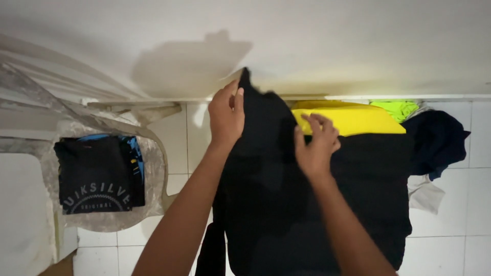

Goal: Fold a black t-shirt on a yellow stool.

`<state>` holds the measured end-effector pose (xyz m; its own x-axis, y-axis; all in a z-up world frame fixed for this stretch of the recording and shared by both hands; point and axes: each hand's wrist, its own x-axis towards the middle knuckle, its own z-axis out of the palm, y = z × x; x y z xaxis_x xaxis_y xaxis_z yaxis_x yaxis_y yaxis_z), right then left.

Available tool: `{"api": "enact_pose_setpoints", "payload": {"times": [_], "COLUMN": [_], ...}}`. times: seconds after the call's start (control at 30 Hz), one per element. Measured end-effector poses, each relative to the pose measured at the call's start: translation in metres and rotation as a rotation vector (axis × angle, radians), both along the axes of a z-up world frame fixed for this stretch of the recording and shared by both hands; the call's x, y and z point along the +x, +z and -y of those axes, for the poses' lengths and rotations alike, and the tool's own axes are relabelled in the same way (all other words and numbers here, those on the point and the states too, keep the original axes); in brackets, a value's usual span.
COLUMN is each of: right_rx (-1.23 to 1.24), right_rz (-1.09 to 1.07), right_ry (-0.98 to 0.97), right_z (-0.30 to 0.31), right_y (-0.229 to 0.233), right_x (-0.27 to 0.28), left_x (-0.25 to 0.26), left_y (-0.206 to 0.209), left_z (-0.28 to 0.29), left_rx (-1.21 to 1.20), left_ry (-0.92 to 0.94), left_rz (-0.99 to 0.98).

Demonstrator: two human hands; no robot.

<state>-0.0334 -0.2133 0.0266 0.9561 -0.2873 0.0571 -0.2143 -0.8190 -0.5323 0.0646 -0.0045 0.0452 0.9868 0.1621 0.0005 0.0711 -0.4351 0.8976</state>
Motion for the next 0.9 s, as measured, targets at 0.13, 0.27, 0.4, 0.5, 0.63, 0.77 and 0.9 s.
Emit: {"api": "enact_pose_setpoints", "payload": {"times": [0.13, 0.27, 0.4, 0.5, 0.63, 0.77, 0.9], "right_rx": [0.006, -0.013, -0.033, -0.104, -0.054, -0.109, -0.146], "right_rz": [-0.048, -0.188, -0.397, -0.434, -0.504, -0.627, -0.678], "right_ry": [0.094, 0.265, 0.308, 0.3, 0.319, 0.29, 0.268], "right_z": [-0.014, -0.029, -0.041, -0.039, -0.035, -0.033, -0.036], "right_y": [-0.013, -0.02, -0.021, -0.035, -0.036, -0.034, -0.021], "right_x": [-0.043, -0.074, -0.086, -0.093, -0.089, -0.079, -0.069], "left_x": [-0.036, -0.093, -0.134, -0.137, -0.125, -0.124, -0.134], "left_y": [-0.057, -0.084, -0.102, -0.098, -0.085, -0.072, -0.069], "left_z": [-0.018, -0.041, -0.052, -0.049, -0.046, -0.05, -0.055], "left_rx": [-0.001, 0.237, 0.283, 0.216, 0.219, 0.214, 0.206], "left_ry": [-0.032, -0.113, -0.127, -0.177, -0.124, -0.046, -0.086], "left_rz": [0.109, -0.184, -0.29, -0.267, -0.471, -0.18, -0.109]}}
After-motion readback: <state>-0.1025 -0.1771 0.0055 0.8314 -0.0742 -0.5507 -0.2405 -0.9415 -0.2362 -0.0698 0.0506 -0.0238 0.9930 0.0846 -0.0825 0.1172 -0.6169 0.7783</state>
